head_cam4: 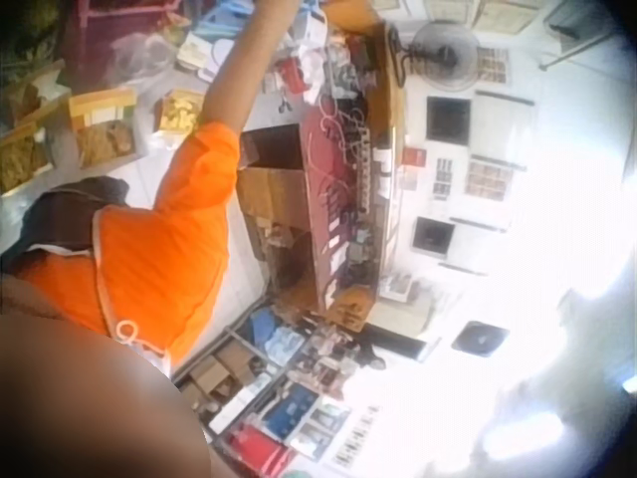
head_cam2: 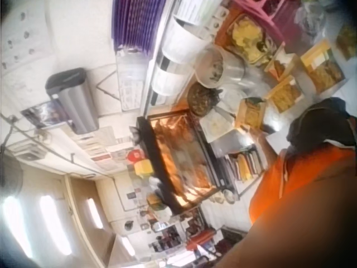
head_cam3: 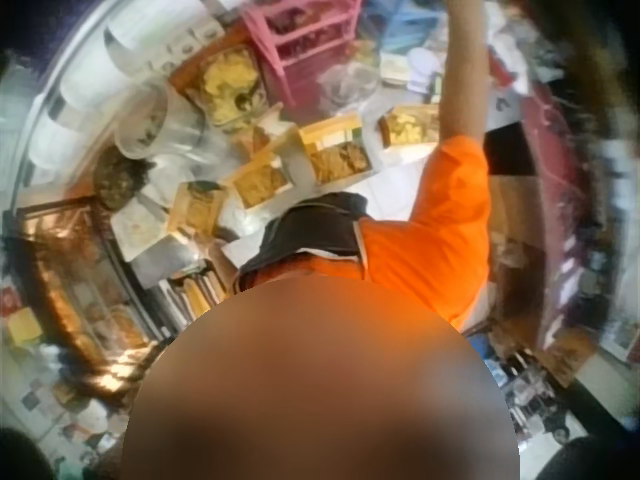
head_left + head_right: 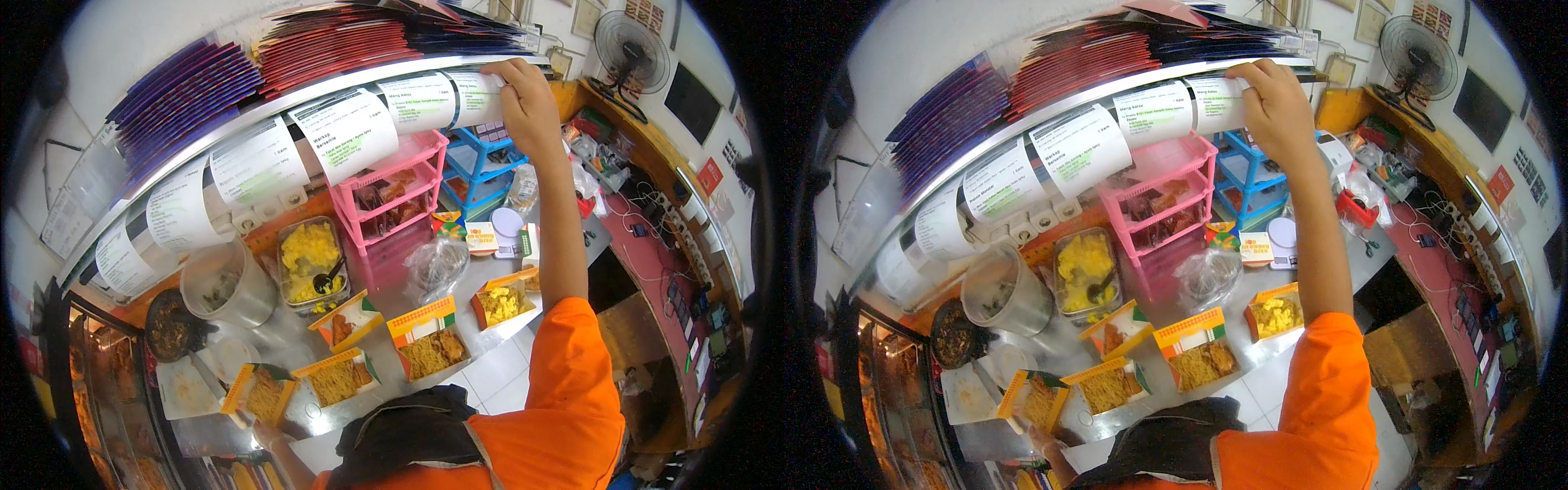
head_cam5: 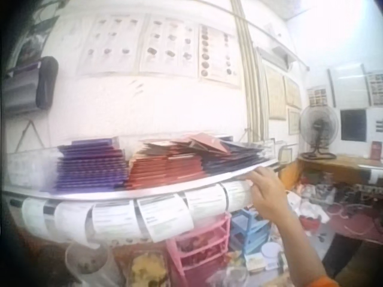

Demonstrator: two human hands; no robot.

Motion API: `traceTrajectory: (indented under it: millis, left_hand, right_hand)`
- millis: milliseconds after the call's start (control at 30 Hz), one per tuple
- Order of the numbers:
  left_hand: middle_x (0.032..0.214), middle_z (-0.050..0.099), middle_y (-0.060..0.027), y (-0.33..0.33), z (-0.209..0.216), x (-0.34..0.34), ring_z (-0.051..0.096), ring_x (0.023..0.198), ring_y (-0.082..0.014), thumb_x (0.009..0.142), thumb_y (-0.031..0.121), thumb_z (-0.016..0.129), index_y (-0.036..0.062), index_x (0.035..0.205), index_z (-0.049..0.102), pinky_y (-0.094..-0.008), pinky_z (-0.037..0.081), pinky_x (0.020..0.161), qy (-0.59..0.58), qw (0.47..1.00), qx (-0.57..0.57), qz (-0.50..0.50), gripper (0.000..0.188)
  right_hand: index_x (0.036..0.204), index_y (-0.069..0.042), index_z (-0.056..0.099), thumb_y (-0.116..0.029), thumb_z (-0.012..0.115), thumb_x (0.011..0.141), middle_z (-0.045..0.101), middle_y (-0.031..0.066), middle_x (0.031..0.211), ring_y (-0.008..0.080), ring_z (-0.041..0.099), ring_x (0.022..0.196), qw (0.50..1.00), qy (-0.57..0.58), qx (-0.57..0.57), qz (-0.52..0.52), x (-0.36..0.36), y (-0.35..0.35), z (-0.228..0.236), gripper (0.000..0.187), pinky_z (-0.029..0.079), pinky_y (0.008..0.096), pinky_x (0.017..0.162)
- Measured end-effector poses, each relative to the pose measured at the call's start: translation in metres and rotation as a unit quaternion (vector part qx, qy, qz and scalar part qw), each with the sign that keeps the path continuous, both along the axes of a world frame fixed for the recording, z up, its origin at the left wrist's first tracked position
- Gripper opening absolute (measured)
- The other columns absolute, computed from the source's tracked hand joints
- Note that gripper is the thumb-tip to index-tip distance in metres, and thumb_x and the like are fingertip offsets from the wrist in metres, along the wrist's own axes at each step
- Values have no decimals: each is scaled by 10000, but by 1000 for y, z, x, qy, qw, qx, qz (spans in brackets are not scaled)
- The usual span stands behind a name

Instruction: The person assembles multiple meal boxes by placing noodles and scrambled eggs into cardboard containers. They handle order slips and arrange the filled boxes on the counter.

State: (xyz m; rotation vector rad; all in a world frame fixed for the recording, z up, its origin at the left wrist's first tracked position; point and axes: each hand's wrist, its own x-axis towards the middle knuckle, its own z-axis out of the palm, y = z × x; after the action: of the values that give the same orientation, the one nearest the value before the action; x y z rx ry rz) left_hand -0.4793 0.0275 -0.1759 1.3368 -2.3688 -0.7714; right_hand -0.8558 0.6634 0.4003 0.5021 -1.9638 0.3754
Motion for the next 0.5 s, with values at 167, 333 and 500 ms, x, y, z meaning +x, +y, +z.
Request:
traceTrajectory:
  millis: [167, 333, 500]
  left_hand:
    - [1234, 641, -197, -6, -14, 3, 587, 1157, -366, 969, 277, 473, 12, 1259, 632, -424, 440, 1024, -54, 997, -49, -37, 424]
    - [1185, 656, -203, -2, -6, 0, 608, 1111, -361, 966, 296, 504, 15, 1234, 645, -432, 453, 1002, -32, 994, -93, -44, 414]
    - [1152, 677, -176, 17, 10, 0, 626, 1083, -349, 964, 366, 544, 34, 1226, 639, -406, 459, 1005, -3, 999, 21, 25, 434]
  right_hand:
    - [1071, -73, 696, -77, 435, 874, 635, 124, 1029, 321, 566, 997, 999, -1, -15, 36, -4, 7, -4, 328, 451, 424, 919]
    - [1070, -72, 704, -69, 433, 871, 636, 126, 1034, 322, 560, 1002, 999, -7, -9, 44, -1, 7, 1, 337, 442, 416, 924]
    - [1077, -68, 709, -64, 447, 846, 640, 137, 1047, 332, 561, 1031, 998, -20, 13, 50, -10, 20, -6, 350, 428, 418, 952]
